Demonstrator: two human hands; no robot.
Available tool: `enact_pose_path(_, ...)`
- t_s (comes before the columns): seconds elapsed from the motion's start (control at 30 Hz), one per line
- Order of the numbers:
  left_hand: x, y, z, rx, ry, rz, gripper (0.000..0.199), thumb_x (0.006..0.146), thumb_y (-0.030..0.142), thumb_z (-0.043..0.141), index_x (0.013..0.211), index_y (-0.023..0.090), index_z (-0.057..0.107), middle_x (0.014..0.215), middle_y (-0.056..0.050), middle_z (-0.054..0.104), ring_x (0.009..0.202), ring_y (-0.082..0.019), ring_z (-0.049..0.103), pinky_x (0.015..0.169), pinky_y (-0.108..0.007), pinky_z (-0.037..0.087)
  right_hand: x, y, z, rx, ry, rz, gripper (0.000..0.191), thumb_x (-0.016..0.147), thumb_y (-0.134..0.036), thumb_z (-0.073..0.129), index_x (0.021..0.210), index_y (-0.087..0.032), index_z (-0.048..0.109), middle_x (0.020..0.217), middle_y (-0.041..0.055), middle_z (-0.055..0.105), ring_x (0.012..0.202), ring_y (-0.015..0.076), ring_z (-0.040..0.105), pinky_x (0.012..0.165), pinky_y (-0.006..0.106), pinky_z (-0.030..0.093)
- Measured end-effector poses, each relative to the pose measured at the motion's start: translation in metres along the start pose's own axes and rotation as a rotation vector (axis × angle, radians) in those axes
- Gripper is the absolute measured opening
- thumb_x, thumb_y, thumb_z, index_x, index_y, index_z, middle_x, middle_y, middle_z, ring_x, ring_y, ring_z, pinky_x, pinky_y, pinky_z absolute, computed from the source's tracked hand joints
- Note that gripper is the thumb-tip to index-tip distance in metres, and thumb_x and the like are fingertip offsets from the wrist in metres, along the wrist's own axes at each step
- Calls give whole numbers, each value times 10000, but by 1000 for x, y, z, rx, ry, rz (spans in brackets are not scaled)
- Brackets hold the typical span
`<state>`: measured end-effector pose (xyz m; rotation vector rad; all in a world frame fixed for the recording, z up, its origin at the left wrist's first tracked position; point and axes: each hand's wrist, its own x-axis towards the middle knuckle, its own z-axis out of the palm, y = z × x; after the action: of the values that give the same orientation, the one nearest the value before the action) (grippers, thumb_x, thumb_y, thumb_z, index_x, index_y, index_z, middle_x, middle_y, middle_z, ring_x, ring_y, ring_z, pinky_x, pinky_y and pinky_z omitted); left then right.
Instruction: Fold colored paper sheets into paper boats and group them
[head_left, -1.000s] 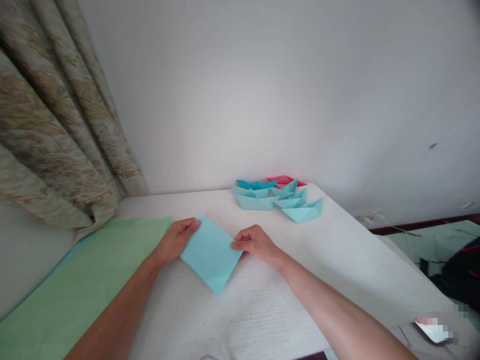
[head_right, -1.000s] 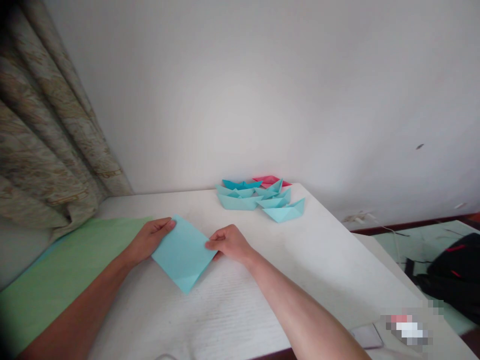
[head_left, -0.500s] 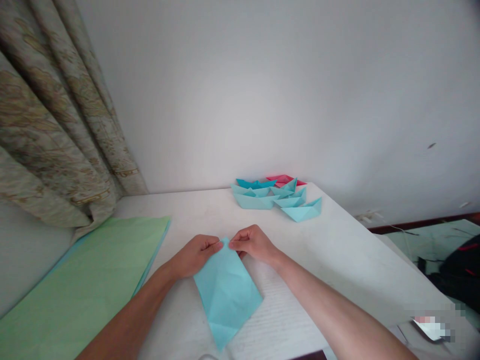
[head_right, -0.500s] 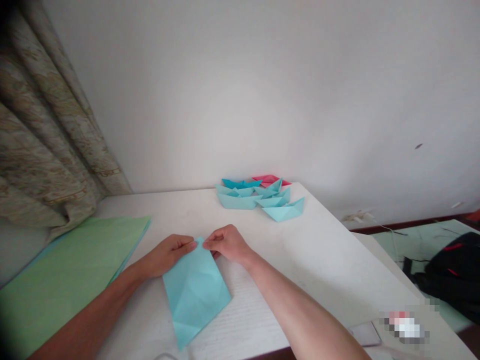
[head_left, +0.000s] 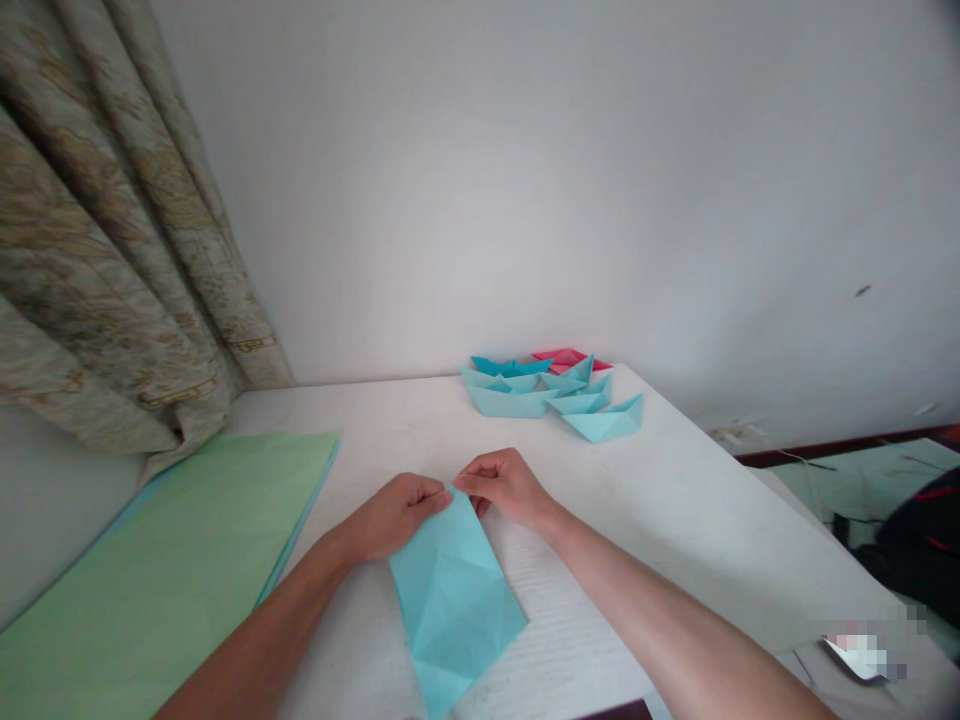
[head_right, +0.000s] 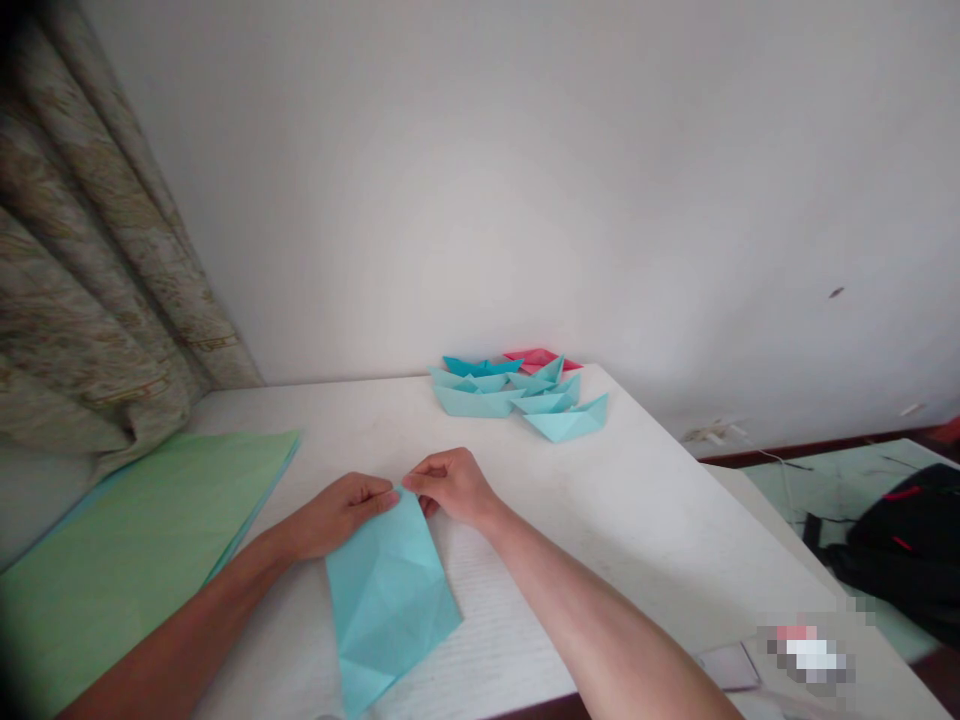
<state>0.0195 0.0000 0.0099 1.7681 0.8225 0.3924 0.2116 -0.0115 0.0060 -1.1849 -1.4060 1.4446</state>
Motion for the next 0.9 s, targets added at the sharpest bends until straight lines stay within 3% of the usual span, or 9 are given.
enact_pose_path(0.27, 2, -4, 3, -13, 68, -12, 432, 834, 539, 419, 600, 176, 436, 570, 33, 374, 531, -114, 349, 480, -229, 252, -1, -4, 0, -3, 22, 15, 367, 625, -486, 730, 650, -126, 664, 524, 19, 614, 462, 122, 543, 455, 246, 447)
enact_pose_path(0.9, 4, -6, 1, -58, 69, 3, 436, 831, 550, 441, 607, 177, 435, 567, 40, 366, 527, -110, 355, 483, -229, 256, -1, -3, -1, 23, 12, -7, 311, 652, -438, 717, 678, -129, 688, 538, 20, 625, 473, 123, 541, 465, 244, 441)
